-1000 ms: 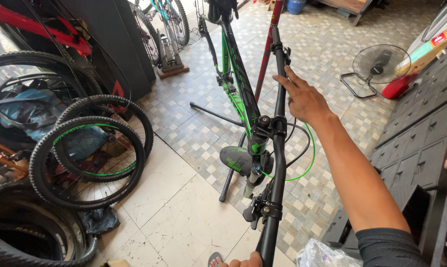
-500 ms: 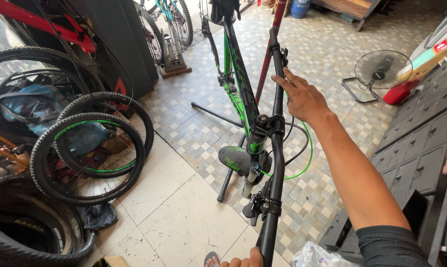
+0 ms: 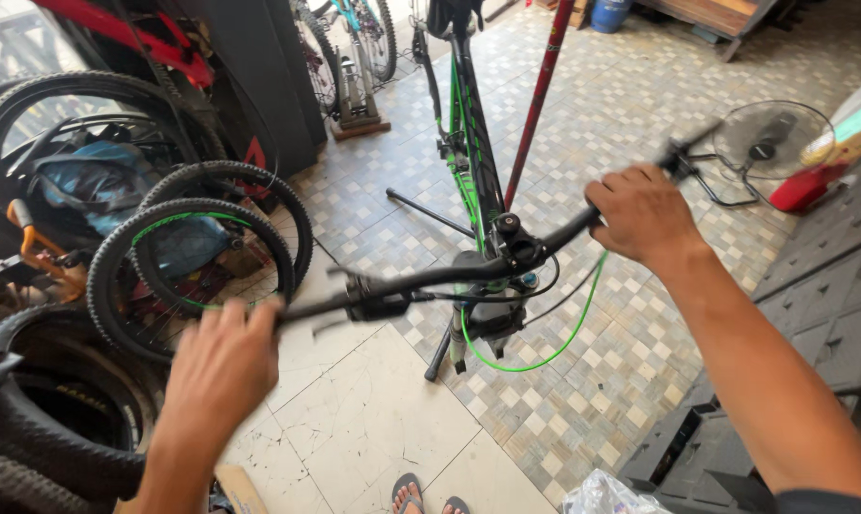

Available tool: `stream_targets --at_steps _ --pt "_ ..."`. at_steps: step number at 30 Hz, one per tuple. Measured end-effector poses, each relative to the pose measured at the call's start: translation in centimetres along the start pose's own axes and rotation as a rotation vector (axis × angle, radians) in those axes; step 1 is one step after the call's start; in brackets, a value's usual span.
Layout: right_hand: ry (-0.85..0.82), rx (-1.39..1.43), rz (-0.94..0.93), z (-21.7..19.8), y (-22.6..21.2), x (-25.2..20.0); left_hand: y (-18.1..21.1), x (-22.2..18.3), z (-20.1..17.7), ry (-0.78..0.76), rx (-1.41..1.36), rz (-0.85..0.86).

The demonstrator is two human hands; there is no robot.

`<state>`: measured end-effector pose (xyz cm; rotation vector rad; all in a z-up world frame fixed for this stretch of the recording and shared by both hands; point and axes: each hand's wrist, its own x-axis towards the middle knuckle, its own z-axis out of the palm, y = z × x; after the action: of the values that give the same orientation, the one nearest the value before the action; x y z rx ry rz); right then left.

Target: The person installs a handlebar onto a bicycle stem by hand and using a multi-tool. They position the bar, tighten the bolts on the stem faceplate, and slide a brake lever component onto the end of the handlebar.

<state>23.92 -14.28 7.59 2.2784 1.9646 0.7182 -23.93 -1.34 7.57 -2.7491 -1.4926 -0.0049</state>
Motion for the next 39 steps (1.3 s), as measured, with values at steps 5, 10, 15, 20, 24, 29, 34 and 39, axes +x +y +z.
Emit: stream_targets --at_steps 5,10,15,20,24,29,34,39 --pt "-0.144 0.03 0.054 -1.2 -0.2 -2.1 2.6 7.9 -2.4 0.032 0.048 0.119" --pt "-0.308 0.167 0.06 -1.6 -0.5 -2.1 9.1 13.7 -2.4 0.077 0.256 0.371" --pt "-0.583 0.195 0.273 -3.3 -1.4 -1.3 13.7 16.7 -1.1 -0.04 0.219 0.58" --pt "-0.576 0.163 0.298 -3.3 -1.4 -0.7 14.8 18.1 0.5 -0.05 0.174 0.578" --pt "-0.449 0.15 0.312 -2.3 -2.1 -1.7 14.7 18.5 3.0 0.006 0.206 0.492" --pt "-0.309 0.132 0.273 -0.8 -2.4 -3.1 14.4 17.7 4.2 0.113 0.192 0.525" --pt "-0.138 0.082 0.216 0.9 -2.1 -3.8 14.6 17.6 4.6 0.15 0.188 0.53" --pt "0.009 0.085 0.162 2.3 -2.0 -4.4 14.5 17.3 6.0 0.26 0.177 0.524"
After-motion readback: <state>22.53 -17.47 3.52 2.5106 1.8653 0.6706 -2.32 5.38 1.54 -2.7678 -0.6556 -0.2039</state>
